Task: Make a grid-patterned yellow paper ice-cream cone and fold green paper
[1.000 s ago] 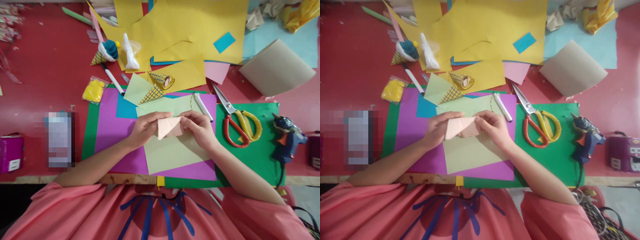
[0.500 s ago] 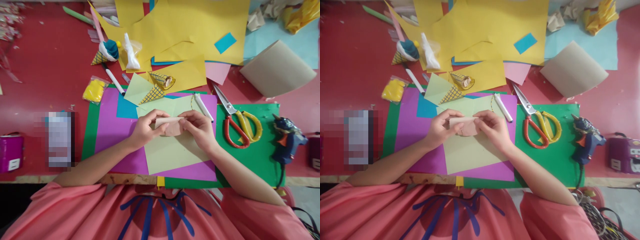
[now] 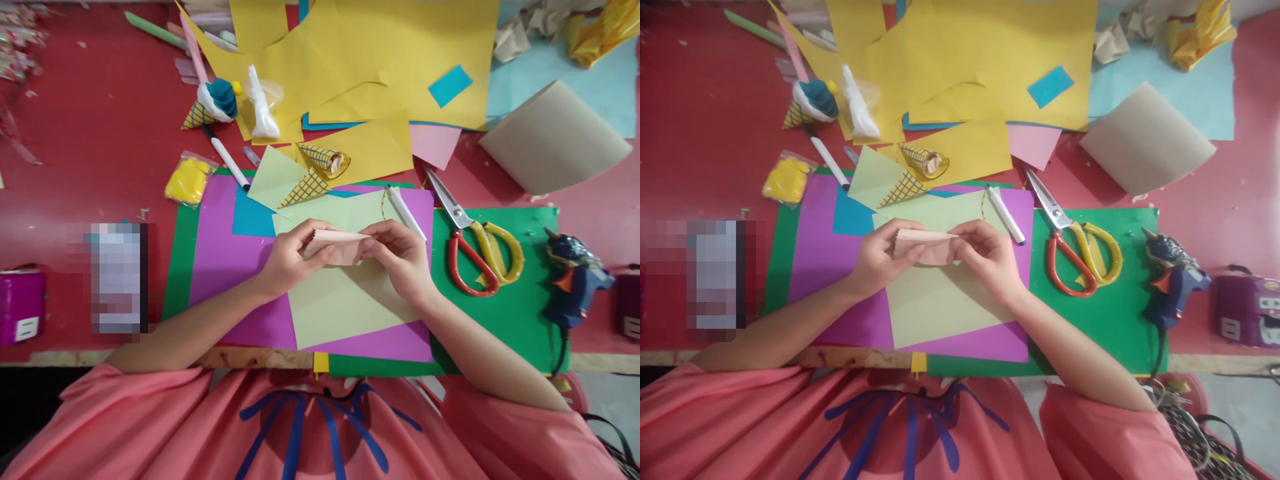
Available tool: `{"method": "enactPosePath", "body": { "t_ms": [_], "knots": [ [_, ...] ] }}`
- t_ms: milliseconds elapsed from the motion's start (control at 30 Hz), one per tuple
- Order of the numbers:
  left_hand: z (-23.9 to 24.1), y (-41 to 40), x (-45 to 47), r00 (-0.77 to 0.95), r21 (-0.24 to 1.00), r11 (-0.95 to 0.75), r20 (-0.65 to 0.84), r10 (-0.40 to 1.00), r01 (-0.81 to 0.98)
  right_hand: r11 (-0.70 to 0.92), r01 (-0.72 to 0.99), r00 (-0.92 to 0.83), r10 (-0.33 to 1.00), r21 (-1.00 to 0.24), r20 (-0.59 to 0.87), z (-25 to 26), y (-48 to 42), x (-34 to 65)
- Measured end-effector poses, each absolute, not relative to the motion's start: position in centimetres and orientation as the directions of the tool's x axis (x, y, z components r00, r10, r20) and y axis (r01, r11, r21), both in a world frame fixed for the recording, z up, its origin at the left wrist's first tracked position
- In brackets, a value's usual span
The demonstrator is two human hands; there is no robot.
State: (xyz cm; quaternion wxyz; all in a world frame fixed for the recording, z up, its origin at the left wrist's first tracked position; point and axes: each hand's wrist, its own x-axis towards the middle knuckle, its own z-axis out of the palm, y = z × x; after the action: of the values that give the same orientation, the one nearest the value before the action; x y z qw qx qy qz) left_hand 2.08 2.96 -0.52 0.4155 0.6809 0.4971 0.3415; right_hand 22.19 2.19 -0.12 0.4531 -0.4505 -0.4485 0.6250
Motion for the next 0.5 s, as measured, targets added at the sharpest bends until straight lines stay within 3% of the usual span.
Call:
{"method": "enactPosePath", "body": {
  "t_ms": [233, 500],
  "knots": [
    [-0.91, 3.02, 1.88, 0.249, 0.897, -0.228, 0.138, 0.959, 0.378, -0.288, -0.261, -0.209, 0.949, -0.922, -0.237, -0.19, 2.46, 22.21],
    [-0.81, 3.14, 1.89, 0.373, 0.827, -0.503, 0.397, 0.839, 0.25, -0.386, -0.352, -0.239, 0.918, -0.853, -0.317, -0.39, 2.68, 22.4]
  ]
}}
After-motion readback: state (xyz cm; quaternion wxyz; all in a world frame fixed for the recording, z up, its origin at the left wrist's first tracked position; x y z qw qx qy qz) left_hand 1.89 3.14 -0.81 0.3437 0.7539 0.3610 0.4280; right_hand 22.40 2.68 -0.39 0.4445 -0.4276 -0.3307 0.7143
